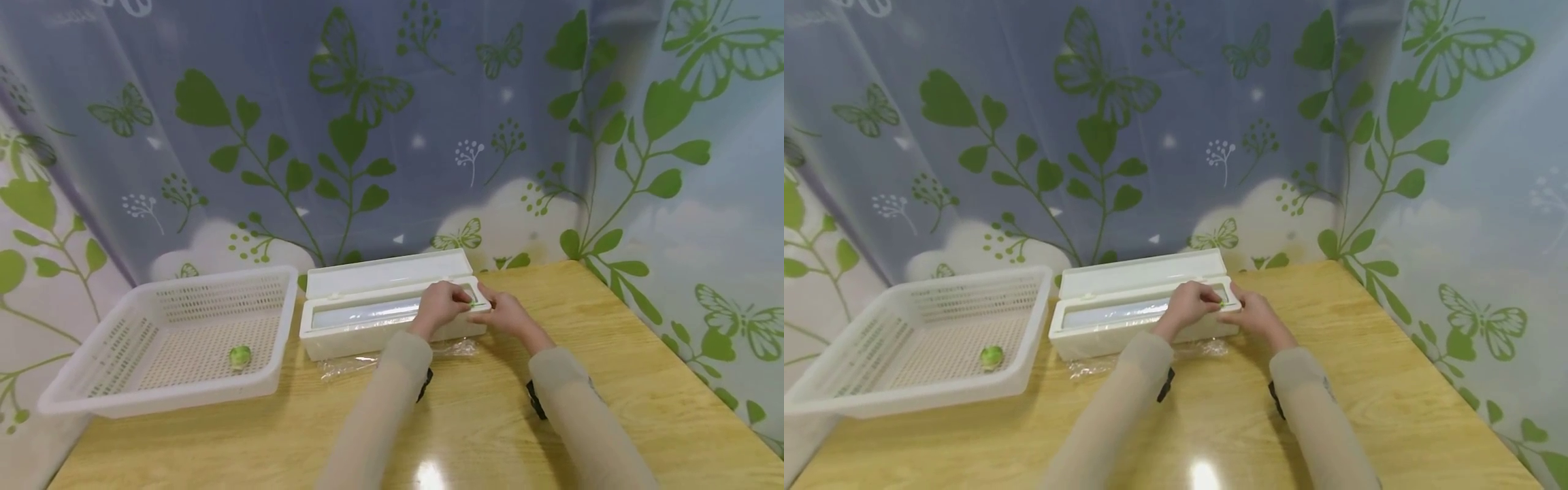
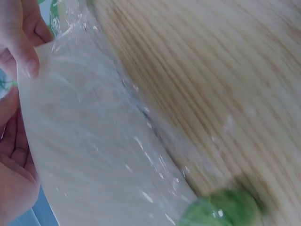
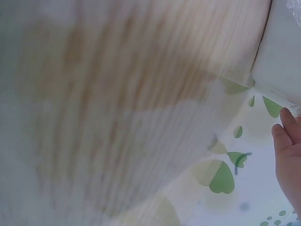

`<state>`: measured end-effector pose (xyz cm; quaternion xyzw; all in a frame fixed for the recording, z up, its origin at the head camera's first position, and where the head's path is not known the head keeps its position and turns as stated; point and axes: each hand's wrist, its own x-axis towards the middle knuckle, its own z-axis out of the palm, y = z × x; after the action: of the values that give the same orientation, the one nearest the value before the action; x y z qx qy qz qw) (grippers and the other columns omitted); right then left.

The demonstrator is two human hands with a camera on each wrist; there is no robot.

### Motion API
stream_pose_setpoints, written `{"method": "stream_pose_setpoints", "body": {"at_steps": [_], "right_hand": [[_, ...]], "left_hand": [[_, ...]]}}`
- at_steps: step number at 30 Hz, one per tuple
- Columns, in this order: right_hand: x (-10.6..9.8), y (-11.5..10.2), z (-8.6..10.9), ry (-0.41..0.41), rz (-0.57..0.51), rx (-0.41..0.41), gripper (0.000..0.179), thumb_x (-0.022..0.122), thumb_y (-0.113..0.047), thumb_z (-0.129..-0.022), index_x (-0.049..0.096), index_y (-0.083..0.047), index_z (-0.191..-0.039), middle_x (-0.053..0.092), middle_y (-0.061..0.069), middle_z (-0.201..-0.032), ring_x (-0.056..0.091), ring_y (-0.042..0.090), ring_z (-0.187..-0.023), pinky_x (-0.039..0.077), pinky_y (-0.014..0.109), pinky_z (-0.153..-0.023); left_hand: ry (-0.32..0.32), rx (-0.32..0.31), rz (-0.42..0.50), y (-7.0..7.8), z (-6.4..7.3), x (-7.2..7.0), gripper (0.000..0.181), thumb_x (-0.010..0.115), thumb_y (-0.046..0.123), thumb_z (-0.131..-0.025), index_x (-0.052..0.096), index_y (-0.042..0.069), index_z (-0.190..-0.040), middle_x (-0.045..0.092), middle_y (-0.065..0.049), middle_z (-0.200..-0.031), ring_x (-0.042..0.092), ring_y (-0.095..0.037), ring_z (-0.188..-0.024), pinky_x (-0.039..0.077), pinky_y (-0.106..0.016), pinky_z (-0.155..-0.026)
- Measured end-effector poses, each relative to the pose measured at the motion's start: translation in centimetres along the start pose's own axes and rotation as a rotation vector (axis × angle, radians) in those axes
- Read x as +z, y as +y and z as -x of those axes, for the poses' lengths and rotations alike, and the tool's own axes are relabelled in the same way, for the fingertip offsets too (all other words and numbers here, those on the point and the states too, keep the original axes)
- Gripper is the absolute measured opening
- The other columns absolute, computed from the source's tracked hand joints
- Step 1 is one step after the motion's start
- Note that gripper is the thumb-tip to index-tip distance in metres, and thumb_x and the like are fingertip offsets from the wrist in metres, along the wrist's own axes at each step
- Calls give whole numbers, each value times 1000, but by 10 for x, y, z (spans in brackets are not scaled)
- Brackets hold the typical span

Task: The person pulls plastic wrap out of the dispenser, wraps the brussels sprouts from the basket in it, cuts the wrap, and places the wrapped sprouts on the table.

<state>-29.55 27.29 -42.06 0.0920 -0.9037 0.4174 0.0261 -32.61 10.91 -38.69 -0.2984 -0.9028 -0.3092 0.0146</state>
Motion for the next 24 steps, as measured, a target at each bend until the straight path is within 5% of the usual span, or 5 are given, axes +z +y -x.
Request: {"method": "stream_pose_setpoints", "body": {"at_steps": [9,15,24], "right_hand": [[1,-2,0,-5,-17,-2,82,70,-27,-76,22,4,-136,59,24,-94,29,9,-45,32,23,-44],[1,0,-1,-15,-10,-6,84,70,-28,-75,22,4,-136,44,29,-122,38,13,-53,35,23,-49],[0,-1,-1,-7,1,-11,84,70,-29,-75,22,5,-135,40,29,-125,51,19,-72,39,26,-58]], "left_hand": [[-46,22,35,-16,6,-13,10,69,18,-77,70,13,-86,66,5,-81,58,-8,-77,43,-18,-69],[-65,24,10,-23,10,-20,11,69,19,-77,70,13,-87,66,6,-82,57,-6,-74,42,-17,-67],[-90,25,34,-33,14,-27,12,70,18,-76,70,13,-86,66,6,-81,57,-6,-73,42,-18,-67]]}}
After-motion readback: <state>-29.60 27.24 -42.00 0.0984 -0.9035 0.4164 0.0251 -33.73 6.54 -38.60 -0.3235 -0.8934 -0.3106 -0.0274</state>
